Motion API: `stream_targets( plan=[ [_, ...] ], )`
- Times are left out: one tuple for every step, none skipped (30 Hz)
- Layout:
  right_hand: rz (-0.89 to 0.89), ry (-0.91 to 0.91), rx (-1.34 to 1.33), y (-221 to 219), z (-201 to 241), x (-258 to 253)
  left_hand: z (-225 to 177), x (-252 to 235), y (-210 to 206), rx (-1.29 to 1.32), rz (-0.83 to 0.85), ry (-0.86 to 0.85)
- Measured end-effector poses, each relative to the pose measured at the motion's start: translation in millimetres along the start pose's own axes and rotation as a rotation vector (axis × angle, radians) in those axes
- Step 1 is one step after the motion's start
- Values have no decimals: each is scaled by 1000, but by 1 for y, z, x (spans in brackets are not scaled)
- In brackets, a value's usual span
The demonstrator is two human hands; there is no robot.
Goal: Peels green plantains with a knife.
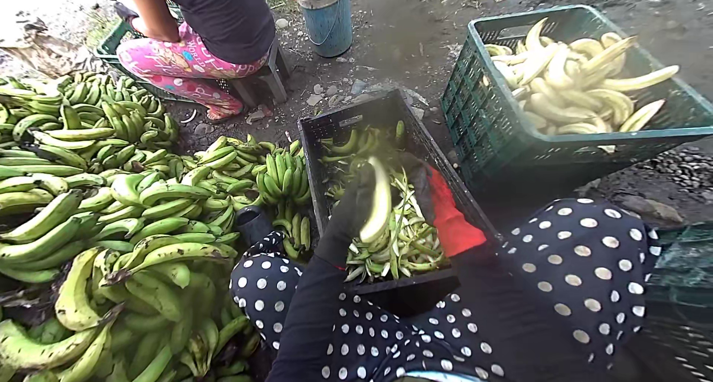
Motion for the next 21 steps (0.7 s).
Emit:
stream_targets(
  plan=[
    [-9,14,11,1,1,4,-3,-1,3,81,-85,48],
    [-24,27,38,2,3,11,-11,0,7,122,-192,87],
    [-26,25,60,1,6,19,-11,-1,13,163,-308,59],
    [-27,36,82,-2,5,27,-7,0,19,182,-403,22],
    [-31,78,106,-7,3,35,5,0,24,241,-474,14],
    [-41,144,129,-13,0,42,15,2,25,315,-501,36],
    [-52,208,159,-20,-5,47,24,7,25,392,-512,85],
    [-76,267,189,-27,-9,52,32,11,23,467,-511,140],
    [-103,314,210,-33,-12,54,38,14,22,524,-503,183],
    [-127,345,215,-36,-13,56,41,19,21,537,-488,205],
    [-140,359,210,-37,-12,56,41,20,20,551,-481,219],
    [-137,345,203,-36,-9,56,40,17,18,590,-472,219],
    [-108,297,196,-33,-3,54,39,10,15,628,-467,211],
    [-51,222,183,-29,4,52,36,6,13,608,-471,193],
    [17,140,182,-25,9,48,33,7,13,507,-479,158],
    [73,88,191,-22,13,44,28,8,14,374,-466,128],
    [100,79,215,-19,14,41,25,10,15,280,-450,122],
    [103,104,246,-17,15,41,24,10,18,249,-447,143],
    [89,146,278,-15,16,42,23,10,20,275,-460,184],
    [68,191,295,-14,16,45,23,9,21,364,-466,229],
    [36,238,299,-14,15,48,23,7,21,468,-458,262]
  ],
)
Point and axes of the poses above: each hand's wrist, its own x-axis away from the middle knuckle, its own y-axis out of the back of the hand, z = x × y, the point moved 4 cm from there along -x, towards the middle knuckle, and after that the axes turned 8 degrees about -x, right-handed, at the moved point
